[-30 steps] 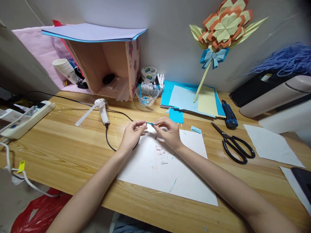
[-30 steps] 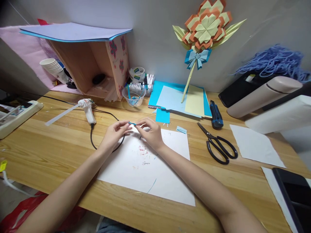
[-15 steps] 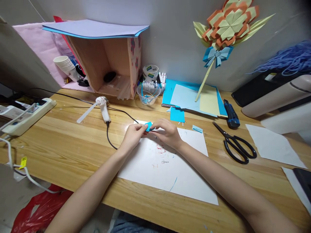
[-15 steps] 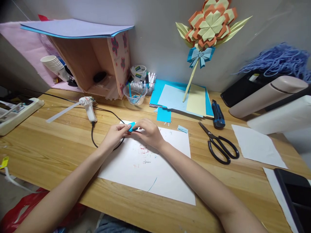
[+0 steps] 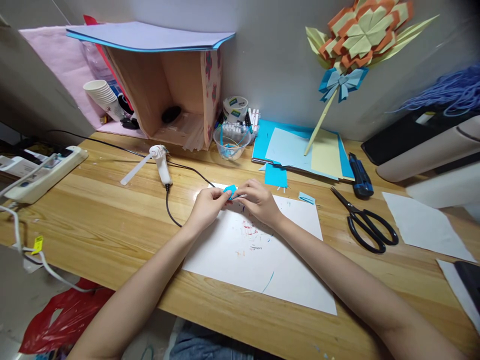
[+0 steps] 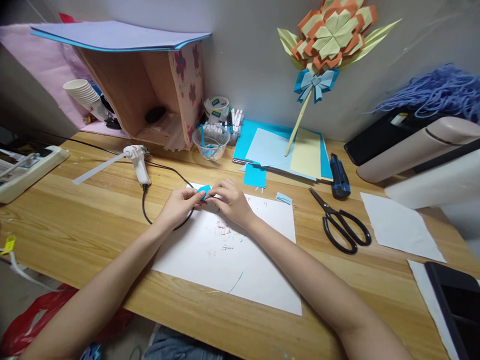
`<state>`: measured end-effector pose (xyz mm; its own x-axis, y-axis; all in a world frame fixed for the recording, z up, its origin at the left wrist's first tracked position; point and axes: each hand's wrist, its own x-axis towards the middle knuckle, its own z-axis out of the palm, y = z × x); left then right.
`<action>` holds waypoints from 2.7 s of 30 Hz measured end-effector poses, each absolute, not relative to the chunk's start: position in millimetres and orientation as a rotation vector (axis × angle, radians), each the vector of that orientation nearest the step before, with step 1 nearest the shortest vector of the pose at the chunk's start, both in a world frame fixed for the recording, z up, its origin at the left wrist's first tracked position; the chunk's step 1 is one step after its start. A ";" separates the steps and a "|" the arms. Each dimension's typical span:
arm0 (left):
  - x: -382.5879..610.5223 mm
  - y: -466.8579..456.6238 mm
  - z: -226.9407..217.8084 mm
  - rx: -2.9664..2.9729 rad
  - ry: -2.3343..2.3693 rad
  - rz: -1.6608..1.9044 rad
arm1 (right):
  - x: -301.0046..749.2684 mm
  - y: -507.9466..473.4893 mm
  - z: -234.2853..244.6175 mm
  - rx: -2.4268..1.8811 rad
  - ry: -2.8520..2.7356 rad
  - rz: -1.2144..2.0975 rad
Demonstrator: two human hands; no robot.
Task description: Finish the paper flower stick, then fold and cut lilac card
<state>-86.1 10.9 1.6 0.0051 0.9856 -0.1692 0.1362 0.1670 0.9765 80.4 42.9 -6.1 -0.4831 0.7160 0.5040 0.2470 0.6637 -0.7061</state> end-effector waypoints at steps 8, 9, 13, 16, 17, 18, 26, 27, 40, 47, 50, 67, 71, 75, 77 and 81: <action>-84.7 9.0 5.3 1.119 1.368 0.986 | 78.4 39.8 -5.2 -0.802 -2.067 0.670; -84.8 9.0 5.1 1.106 1.358 0.986 | 78.2 39.6 -5.1 -0.809 -2.069 0.673; -85.2 9.4 2.4 1.068 1.313 0.993 | 77.3 38.9 -5.7 -0.835 -2.080 0.668; -85.0 9.6 0.3 1.071 1.321 0.994 | 76.6 38.3 -5.4 -0.847 -2.094 0.643; -84.9 9.7 -0.3 1.077 1.329 0.992 | 76.4 38.0 -5.0 -0.859 -2.100 0.636; -84.8 9.7 -0.7 1.084 1.334 0.990 | 76.3 37.9 -4.4 -0.873 -2.103 0.632; -84.7 9.7 -2.2 1.151 1.364 0.974 | 76.8 41.6 -5.9 -0.965 -2.026 0.723; -84.9 9.9 -2.3 1.153 1.368 0.971 | 77.2 42.7 -7.0 -0.958 -2.019 0.746; -86.5 8.2 3.8 1.530 1.480 0.916 | 76.5 44.6 -9.9 -0.996 -1.795 1.093; -87.9 6.8 13.6 1.699 1.484 0.795 | 78.2 46.9 -7.7 -1.082 -1.705 1.313; -88.8 7.3 11.6 1.696 1.472 0.804 | 79.5 48.7 -8.8 -1.057 -1.672 1.301; -84.6 11.0 14.2 1.195 1.364 1.017 | 88.3 53.8 -9.3 -0.857 -1.758 0.823; -86.0 12.6 17.2 0.922 1.153 0.949 | 89.7 47.2 -6.6 -0.592 -1.968 0.348; -88.0 11.0 20.7 0.982 1.139 1.016 | 87.9 43.3 -5.5 -0.529 -2.019 0.261; -87.4 10.4 21.1 1.015 1.181 1.074 | 86.3 42.2 -4.4 -0.591 -1.985 0.322; -83.8 8.9 20.1 1.144 1.281 1.170 | 82.8 39.7 -1.7 -0.756 -1.882 0.531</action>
